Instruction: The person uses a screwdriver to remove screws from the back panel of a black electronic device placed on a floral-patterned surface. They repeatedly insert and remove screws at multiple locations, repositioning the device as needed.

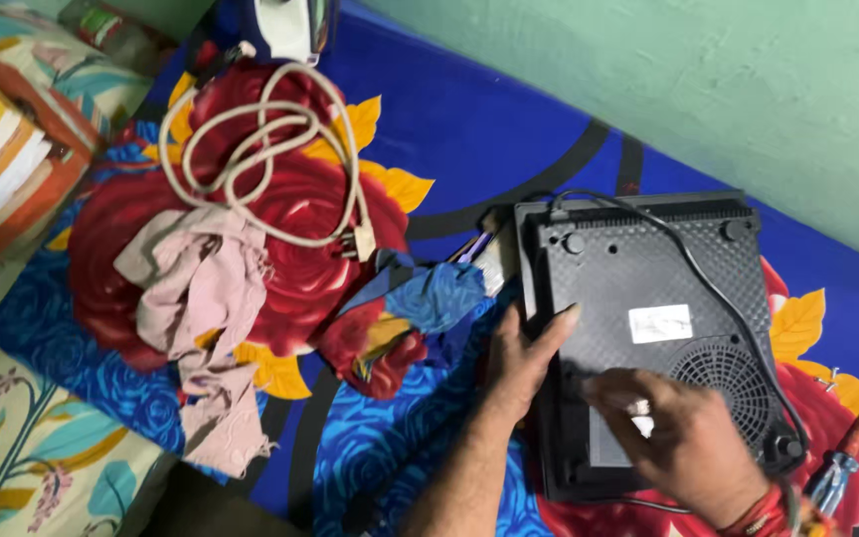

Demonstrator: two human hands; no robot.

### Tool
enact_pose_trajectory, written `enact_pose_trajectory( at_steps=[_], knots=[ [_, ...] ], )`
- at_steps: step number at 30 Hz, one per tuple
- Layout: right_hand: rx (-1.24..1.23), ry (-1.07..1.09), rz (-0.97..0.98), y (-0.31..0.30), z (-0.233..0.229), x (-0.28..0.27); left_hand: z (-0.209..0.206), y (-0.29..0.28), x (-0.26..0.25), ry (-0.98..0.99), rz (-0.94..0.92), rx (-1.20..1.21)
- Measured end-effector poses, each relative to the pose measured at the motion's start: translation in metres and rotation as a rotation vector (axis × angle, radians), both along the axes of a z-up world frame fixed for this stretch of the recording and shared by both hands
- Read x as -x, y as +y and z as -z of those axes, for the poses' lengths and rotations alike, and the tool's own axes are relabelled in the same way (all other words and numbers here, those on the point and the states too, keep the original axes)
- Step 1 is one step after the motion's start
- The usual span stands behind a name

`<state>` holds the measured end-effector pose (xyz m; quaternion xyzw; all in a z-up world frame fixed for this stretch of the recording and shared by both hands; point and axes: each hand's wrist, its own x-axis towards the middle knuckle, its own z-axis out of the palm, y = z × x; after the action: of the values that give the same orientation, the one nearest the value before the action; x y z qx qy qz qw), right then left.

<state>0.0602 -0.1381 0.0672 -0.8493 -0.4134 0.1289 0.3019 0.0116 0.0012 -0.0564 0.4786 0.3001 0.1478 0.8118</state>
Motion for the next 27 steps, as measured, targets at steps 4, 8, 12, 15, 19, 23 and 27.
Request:
enact_pose_trajectory(
  at_steps=[4,8,12,15,19,23,27],
  knots=[
    [0.023,-0.055,-0.155,-0.003,-0.005,-0.008,0.003,-0.002,-0.003,0.074,-0.006,-0.076],
    [0.153,0.052,-0.092,0.001,-0.011,-0.015,0.003,-0.012,-0.001,0.009,-0.113,-0.263],
    [0.127,0.03,-0.08,0.005,-0.013,-0.018,-0.001,-0.009,0.004,0.152,-0.1,-0.571],
    [0.144,0.05,-0.036,0.007,-0.007,-0.013,-0.005,0.01,0.011,0.116,-0.011,-0.672],
    [0.144,0.047,-0.035,0.006,-0.001,-0.011,-0.025,0.036,0.013,0.28,0.15,-1.05],
    [0.132,-0.001,-0.08,0.008,0.003,-0.015,-0.05,0.04,0.036,0.016,0.2,-0.95],
    [0.138,-0.011,-0.175,0.008,0.007,-0.017,-0.057,0.011,0.049,-0.175,0.29,-0.83]
  ],
)
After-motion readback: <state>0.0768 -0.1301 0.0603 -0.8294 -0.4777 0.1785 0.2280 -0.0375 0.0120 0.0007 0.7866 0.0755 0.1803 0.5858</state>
